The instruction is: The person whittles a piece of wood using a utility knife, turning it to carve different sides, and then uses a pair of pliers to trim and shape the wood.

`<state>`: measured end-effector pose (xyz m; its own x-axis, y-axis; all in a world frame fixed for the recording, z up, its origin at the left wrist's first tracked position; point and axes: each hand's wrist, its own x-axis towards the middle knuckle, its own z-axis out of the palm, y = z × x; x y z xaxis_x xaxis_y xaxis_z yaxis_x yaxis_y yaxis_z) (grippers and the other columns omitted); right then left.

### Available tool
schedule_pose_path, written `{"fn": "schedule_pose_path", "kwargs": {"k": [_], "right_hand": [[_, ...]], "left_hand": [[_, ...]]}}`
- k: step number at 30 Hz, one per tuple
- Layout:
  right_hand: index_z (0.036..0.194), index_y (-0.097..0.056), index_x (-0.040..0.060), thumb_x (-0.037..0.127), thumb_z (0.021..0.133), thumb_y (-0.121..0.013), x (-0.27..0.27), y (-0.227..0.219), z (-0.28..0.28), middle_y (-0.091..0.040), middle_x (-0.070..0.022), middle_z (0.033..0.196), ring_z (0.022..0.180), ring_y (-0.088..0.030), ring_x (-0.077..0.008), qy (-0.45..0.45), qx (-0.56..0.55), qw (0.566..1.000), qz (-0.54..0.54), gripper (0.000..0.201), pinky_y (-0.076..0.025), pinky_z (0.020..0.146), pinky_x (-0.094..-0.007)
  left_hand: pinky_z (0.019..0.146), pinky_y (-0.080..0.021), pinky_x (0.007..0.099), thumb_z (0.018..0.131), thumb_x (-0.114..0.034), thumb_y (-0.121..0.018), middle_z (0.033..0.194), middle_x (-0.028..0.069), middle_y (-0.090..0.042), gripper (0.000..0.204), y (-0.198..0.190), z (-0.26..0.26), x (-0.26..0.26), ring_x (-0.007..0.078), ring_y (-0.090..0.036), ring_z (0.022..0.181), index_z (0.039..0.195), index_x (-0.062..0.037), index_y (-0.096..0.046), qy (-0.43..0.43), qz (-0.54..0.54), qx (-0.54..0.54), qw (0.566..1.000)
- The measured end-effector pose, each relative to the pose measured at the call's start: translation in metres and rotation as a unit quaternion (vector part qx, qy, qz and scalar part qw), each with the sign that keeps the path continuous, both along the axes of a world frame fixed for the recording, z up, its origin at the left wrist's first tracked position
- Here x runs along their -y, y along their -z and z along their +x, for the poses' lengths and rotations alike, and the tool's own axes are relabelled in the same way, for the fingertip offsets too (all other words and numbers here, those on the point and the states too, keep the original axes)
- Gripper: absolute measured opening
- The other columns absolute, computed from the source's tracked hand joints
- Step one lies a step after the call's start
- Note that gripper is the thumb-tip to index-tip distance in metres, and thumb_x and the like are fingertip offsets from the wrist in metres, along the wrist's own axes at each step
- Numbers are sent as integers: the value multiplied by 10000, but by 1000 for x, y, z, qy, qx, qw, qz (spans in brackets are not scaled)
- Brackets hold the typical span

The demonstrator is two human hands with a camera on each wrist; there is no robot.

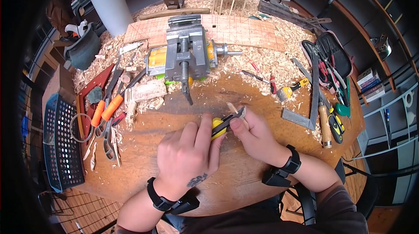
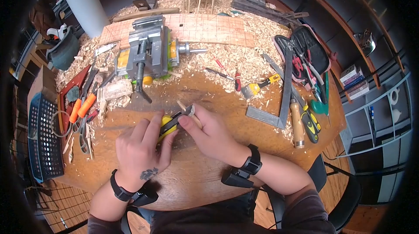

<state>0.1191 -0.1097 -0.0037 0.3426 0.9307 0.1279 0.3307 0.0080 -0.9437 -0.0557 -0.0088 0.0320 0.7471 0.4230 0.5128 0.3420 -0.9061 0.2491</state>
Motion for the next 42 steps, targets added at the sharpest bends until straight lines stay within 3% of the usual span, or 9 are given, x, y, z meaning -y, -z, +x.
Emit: {"fn": "schedule_pose_path", "kwargs": {"k": [5,11,14,17,19,25,38,42], "right_hand": [[1151,-624,24,357,1079,-586,0,-1,-3,-660,-150,878,819,-642,-219,16,-39,999,-6,342,-505,771,-355],[1126,-578,18,379,1075,-590,-4,16,8,-564,-100,810,761,-542,-171,6,-5,1000,24,365,-456,710,-345],[1145,-537,26,397,1076,-585,-2,18,10,-500,-63,793,748,-482,-141,-26,-47,998,9,380,-423,692,-336],[1214,-502,40,359,1090,-570,-1,18,8,-524,-29,904,848,-484,-98,-38,-94,995,0,349,-424,757,-290],[1261,-471,42,281,1098,-570,-1,14,4,-538,-13,1051,982,-487,-77,-75,-236,968,43,306,-429,866,-258],[1323,-451,36,195,1094,-575,0,9,3,-554,-28,1210,1141,-486,-72,-82,-306,948,36,305,-412,1004,-253],[1353,-454,33,195,1098,-566,1,9,5,-558,-28,1231,1162,-500,-72,-96,-300,949,30,322,-419,1010,-247],[1268,-502,33,219,1095,-580,-1,9,3,-576,-5,1139,1077,-507,-49,-75,-246,966,41,266,-436,946,-232]], "left_hand": [[521,-477,382,840,-207,-802,737,109,-584,442,-2,-1,1,277,-605,561,1211,10,-697,-7,21,1,1000],[529,-486,384,848,-212,-801,740,108,-588,467,-1,-1,-1,281,-614,570,1238,14,-680,-10,4,-5,1000],[537,-497,391,856,-223,-796,753,118,-604,465,2,-1,-2,296,-636,586,1234,17,-670,5,-35,-7,999],[515,-525,376,862,-221,-770,732,124,-615,430,0,0,-4,280,-649,550,1179,58,-685,19,-39,-9,999],[524,-535,390,868,-216,-767,750,145,-640,413,1,0,-4,303,-664,564,1166,58,-686,32,-59,4,998],[539,-545,401,866,-212,-772,773,163,-660,408,1,0,-6,325,-677,588,1160,59,-688,40,-85,0,996],[537,-550,404,872,-219,-779,796,189,-686,405,3,1,-8,335,-689,597,1145,66,-692,63,-104,16,992],[530,-545,400,866,-221,-783,769,182,-676,407,4,1,-9,329,-680,583,1138,68,-694,53,-92,17,994]]}}
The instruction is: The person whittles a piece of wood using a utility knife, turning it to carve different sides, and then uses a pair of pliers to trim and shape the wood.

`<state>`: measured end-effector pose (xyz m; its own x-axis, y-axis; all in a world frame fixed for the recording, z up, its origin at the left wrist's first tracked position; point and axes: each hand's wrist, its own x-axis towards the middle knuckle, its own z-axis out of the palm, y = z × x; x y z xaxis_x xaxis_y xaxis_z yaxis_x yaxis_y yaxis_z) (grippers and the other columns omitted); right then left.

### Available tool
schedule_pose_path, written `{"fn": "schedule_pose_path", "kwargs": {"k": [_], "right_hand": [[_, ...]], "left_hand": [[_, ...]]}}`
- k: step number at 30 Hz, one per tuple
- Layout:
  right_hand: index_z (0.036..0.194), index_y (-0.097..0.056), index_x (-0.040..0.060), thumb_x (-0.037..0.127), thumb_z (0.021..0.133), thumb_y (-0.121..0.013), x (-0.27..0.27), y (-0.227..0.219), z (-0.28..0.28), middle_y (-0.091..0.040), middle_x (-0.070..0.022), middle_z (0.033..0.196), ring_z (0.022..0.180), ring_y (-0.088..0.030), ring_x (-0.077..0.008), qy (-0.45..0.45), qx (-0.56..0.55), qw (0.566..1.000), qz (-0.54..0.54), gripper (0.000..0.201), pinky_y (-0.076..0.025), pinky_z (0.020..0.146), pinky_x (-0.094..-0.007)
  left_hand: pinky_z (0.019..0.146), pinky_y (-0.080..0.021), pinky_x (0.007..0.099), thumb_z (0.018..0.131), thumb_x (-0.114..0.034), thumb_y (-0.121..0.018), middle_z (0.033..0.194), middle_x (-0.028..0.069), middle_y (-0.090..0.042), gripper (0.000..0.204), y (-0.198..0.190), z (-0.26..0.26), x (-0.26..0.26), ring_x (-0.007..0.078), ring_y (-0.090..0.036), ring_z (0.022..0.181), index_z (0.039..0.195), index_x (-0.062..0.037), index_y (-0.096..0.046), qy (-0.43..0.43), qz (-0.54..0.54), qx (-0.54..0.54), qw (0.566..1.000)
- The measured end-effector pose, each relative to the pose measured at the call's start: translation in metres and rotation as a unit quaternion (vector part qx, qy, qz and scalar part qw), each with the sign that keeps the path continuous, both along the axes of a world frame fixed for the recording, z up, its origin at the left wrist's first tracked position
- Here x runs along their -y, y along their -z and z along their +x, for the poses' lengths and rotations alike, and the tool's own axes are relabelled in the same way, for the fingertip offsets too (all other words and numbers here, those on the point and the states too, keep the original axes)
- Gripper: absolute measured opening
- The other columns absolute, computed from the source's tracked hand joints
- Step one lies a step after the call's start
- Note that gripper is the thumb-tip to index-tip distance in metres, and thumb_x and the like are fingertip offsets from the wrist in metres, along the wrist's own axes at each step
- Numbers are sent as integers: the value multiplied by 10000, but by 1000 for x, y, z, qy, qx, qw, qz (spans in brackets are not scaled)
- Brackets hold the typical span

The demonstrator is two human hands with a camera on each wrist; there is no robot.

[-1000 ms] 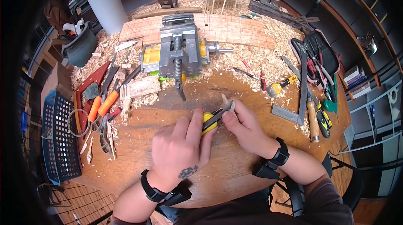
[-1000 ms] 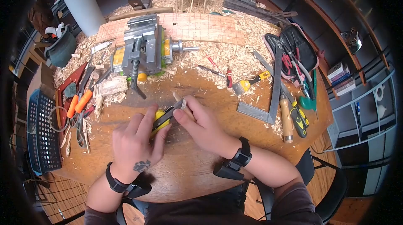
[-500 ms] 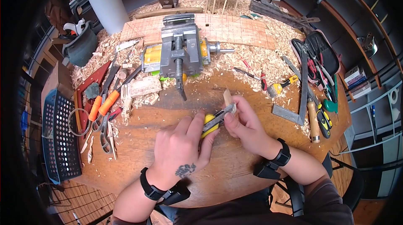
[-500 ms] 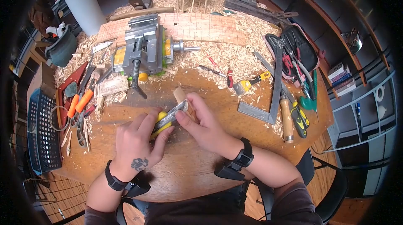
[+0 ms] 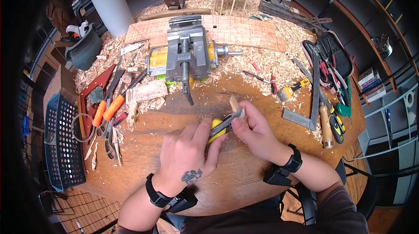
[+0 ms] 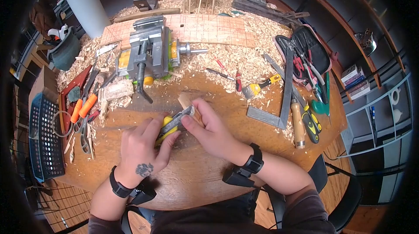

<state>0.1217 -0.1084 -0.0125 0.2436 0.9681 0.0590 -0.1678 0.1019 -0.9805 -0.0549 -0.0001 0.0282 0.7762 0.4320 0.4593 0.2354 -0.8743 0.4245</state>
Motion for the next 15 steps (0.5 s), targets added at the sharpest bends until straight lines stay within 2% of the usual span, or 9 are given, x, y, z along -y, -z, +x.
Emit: {"fn": "schedule_pose_path", "kwargs": {"k": [2,5,7,11,15], "right_hand": [[1233,-521,34,230,1092,-589,0,0,0,-579,5,1095,1038,-504,-41,5,17,1000,-10,251,-440,919,-228],[1183,-543,34,260,1086,-603,-1,-2,-1,-567,25,1012,974,-481,-35,28,68,997,-15,254,-435,862,-227],[1167,-558,30,290,1081,-612,-2,-1,-2,-546,33,956,917,-463,-39,44,87,995,-23,279,-430,807,-235],[1152,-569,25,300,1081,-612,-4,0,-5,-531,38,922,875,-451,-42,67,104,992,-18,288,-422,767,-243],[1145,-577,26,315,1078,-617,-1,-2,-1,-514,43,903,844,-442,-38,53,84,992,-73,299,-409,733,-236]], "left_hand": [[525,-542,397,863,-221,-785,758,177,-671,408,0,-1,1,325,-675,575,1137,68,-695,-6,7,3,1000],[574,-538,411,860,-212,-799,837,170,-694,393,0,-1,2,348,-692,661,1151,24,-680,-23,8,-18,1000],[506,-521,372,855,-223,-781,716,127,-625,409,1,1,0,282,-637,531,1139,59,-699,-22,69,4,997],[498,-511,365,857,-230,-777,709,106,-602,419,-1,1,4,264,-623,519,1152,55,-697,-38,91,-4,995],[491,-505,366,862,-233,-774,712,103,-594,432,-1,1,4,257,-620,516,1174,54,-693,-47,112,6,993]]}}
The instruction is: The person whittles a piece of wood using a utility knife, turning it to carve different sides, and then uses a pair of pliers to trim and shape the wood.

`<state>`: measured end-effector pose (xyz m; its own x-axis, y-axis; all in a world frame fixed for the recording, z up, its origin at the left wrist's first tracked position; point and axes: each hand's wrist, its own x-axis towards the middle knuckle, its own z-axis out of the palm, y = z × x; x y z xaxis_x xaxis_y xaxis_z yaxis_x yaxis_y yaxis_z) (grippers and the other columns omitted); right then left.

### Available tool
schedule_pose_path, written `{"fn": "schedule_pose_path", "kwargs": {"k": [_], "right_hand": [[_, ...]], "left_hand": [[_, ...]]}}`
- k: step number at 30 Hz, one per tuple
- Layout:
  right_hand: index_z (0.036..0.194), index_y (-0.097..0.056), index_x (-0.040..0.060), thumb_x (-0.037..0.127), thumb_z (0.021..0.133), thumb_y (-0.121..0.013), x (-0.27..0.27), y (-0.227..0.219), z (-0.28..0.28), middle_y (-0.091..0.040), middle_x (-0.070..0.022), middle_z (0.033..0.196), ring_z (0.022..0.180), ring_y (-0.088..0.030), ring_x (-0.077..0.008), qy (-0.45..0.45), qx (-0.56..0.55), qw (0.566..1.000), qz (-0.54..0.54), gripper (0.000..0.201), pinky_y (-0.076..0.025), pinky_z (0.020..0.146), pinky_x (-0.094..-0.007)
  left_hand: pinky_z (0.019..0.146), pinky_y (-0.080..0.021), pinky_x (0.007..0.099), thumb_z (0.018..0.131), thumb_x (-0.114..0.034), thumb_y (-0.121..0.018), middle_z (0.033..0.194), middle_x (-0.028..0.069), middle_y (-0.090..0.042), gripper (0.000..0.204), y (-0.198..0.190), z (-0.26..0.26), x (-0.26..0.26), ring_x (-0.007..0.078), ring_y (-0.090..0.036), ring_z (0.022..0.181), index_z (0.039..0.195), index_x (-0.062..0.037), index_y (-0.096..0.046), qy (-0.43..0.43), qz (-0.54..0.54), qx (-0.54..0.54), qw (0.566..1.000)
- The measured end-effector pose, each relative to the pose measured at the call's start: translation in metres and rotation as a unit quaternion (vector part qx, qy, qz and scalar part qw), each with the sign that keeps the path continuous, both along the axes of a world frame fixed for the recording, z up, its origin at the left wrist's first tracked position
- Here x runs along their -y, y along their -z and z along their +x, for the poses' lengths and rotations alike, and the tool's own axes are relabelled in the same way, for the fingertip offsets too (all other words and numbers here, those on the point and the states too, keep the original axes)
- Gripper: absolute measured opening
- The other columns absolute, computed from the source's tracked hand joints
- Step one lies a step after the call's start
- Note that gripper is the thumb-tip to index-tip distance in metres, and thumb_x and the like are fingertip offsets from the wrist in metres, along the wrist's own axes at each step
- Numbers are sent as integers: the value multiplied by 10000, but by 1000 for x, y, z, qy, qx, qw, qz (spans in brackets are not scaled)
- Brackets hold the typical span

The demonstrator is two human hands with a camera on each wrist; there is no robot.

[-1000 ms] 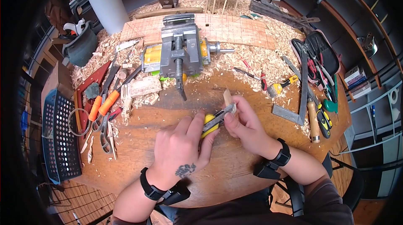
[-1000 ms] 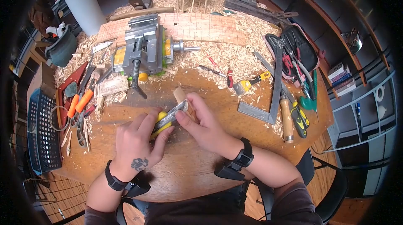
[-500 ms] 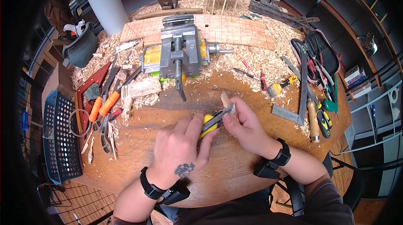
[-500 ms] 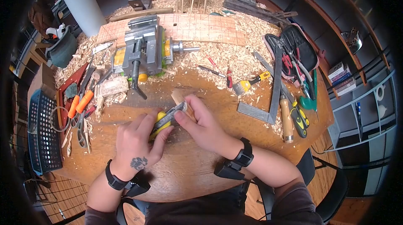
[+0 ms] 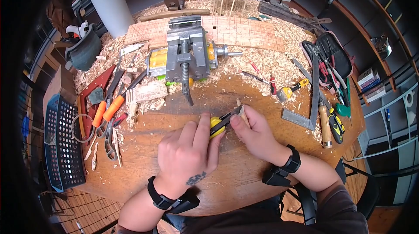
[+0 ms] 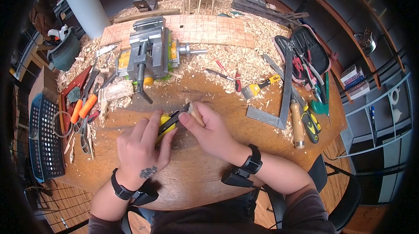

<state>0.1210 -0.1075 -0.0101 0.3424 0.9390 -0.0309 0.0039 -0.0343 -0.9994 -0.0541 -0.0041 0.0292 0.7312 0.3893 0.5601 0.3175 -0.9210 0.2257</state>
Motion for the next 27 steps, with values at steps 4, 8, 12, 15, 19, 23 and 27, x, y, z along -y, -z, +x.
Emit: {"fn": "schedule_pose_path", "kwargs": {"k": [4,8,12,15,19,23,27], "right_hand": [[1171,-557,52,349,1085,-598,0,0,1,-502,53,899,800,-418,-11,-45,-93,994,31,312,-376,672,-208],[1160,-462,120,415,1102,-515,0,-2,2,-407,59,793,641,-340,-33,-90,-109,989,48,305,-264,555,-209],[1148,-453,128,402,1103,-516,1,-3,0,-415,53,816,646,-341,-32,-85,-123,988,45,285,-259,552,-209],[1180,-481,94,363,1103,-538,2,2,0,-469,50,887,754,-403,-27,-83,-107,989,62,285,-339,644,-210],[1172,-530,40,291,1099,-574,2,3,0,-543,23,968,926,-482,-39,-61,-79,992,73,265,-441,814,-233],[1124,-550,31,289,1089,-596,2,-3,-2,-541,19,950,909,-476,-36,-37,-4,997,64,264,-439,798,-232],[1158,-564,25,275,1083,-611,1,-6,-1,-561,21,968,915,-481,-38,-19,-4,999,40,265,-431,786,-229]], "left_hand": [[501,-514,370,867,-228,-774,723,113,-608,427,1,-1,-4,270,-632,529,1178,54,-693,30,-39,4,999],[518,-527,379,866,-222,-781,746,140,-643,423,-1,-1,-3,294,-656,556,1171,58,-694,47,-77,1,996],[531,-537,389,864,-216,-790,771,172,-674,417,-1,-1,-3,317,-679,586,1159,63,-695,56,-108,1,993],[533,-537,392,864,-213,-791,770,175,-675,412,-1,-1,-4,321,-678,586,1153,64,-695,56,-108,1,993],[522,-528,382,863,-216,-787,741,152,-655,405,-2,-1,-3,302,-659,560,1149,57,-699,51,-87,10,995],[507,-514,367,859,-222,-782,719,125,-624,409,-3,-1,-2,276,-637,538,1154,49,-702,36,-43,1,998],[496,-503,360,857,-227,-778,715,107,-600,407,-2,0,-1,260,-621,526,1153,42,-702,16,-8,2,1000]]}}
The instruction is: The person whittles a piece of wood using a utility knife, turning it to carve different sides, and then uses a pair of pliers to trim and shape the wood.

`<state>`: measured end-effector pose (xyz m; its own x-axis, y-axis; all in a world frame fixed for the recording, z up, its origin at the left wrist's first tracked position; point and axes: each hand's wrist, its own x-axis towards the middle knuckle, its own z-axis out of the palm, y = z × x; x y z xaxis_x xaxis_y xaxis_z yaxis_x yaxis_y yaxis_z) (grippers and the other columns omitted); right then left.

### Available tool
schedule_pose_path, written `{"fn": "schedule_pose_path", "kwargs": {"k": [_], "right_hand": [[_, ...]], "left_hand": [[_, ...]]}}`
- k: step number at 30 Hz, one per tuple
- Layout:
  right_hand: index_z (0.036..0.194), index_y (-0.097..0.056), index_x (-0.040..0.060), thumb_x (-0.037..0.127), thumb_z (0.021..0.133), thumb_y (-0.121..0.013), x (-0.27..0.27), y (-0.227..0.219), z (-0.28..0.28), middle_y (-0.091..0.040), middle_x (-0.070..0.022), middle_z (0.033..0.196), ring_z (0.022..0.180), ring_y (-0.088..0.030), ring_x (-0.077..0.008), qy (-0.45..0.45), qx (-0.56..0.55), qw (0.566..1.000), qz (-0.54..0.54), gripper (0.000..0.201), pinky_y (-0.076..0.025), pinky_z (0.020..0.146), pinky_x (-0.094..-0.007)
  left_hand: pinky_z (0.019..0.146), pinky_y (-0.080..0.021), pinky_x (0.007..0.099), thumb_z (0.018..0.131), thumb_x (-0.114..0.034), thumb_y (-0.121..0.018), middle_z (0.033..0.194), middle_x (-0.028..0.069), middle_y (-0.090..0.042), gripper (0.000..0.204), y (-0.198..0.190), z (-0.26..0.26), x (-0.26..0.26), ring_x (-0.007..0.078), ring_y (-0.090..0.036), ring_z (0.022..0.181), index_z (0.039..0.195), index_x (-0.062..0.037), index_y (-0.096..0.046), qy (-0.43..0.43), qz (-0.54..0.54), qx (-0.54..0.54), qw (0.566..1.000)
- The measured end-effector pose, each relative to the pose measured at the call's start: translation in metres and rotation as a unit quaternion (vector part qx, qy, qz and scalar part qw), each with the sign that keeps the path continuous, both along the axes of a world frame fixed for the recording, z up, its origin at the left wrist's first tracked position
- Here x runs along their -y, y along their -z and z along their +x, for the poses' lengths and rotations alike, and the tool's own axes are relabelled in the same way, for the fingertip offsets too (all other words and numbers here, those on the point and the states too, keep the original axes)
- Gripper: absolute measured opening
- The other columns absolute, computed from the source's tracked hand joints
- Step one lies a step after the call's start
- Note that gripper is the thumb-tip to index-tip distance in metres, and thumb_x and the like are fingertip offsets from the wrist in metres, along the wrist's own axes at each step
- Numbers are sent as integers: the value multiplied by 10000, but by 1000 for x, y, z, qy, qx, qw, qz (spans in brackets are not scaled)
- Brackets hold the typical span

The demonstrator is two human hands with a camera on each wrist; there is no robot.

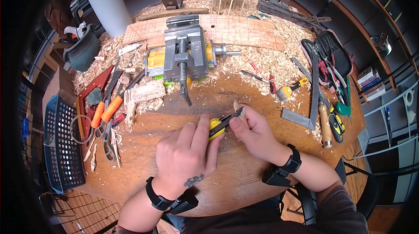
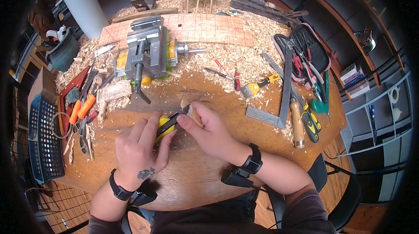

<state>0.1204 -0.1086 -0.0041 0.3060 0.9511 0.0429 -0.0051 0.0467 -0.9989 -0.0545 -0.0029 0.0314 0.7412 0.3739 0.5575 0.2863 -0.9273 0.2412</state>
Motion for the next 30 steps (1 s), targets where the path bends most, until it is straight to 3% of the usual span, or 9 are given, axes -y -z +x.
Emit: {"fn": "schedule_pose_path", "kwargs": {"k": [5,13,23,30], "right_hand": [[1244,-552,9,269,1086,-600,2,14,5,-595,-8,1047,963,-518,-64,-30,-44,998,-13,308,-455,847,-248],[1293,-509,16,289,1086,-584,3,9,1,-611,-78,1103,1020,-564,-135,-6,17,1000,12,351,-473,892,-301],[1178,-551,10,287,1064,-633,0,12,-2,-638,-66,1001,931,-570,-111,27,74,996,51,310,-483,818,-303],[1205,-588,13,305,1069,-634,0,4,1,-612,9,965,900,-517,-42,4,0,1000,15,326,-456,766,-242]], "left_hand": [[505,-512,372,861,-223,-775,727,117,-613,410,0,-1,0,277,-634,537,1159,48,-698,7,-36,-10,999],[536,-541,384,865,-214,-778,767,165,-663,415,0,-1,1,308,-670,574,1160,65,-694,29,-83,-20,996],[509,-520,377,858,-210,-777,741,134,-639,404,1,-1,0,286,-646,547,1151,53,-690,29,-62,3,998],[488,-499,373,857,-217,-773,722,113,-610,406,1,0,0,272,-618,518,1154,47,-689,10,-23,1,1000]]}}
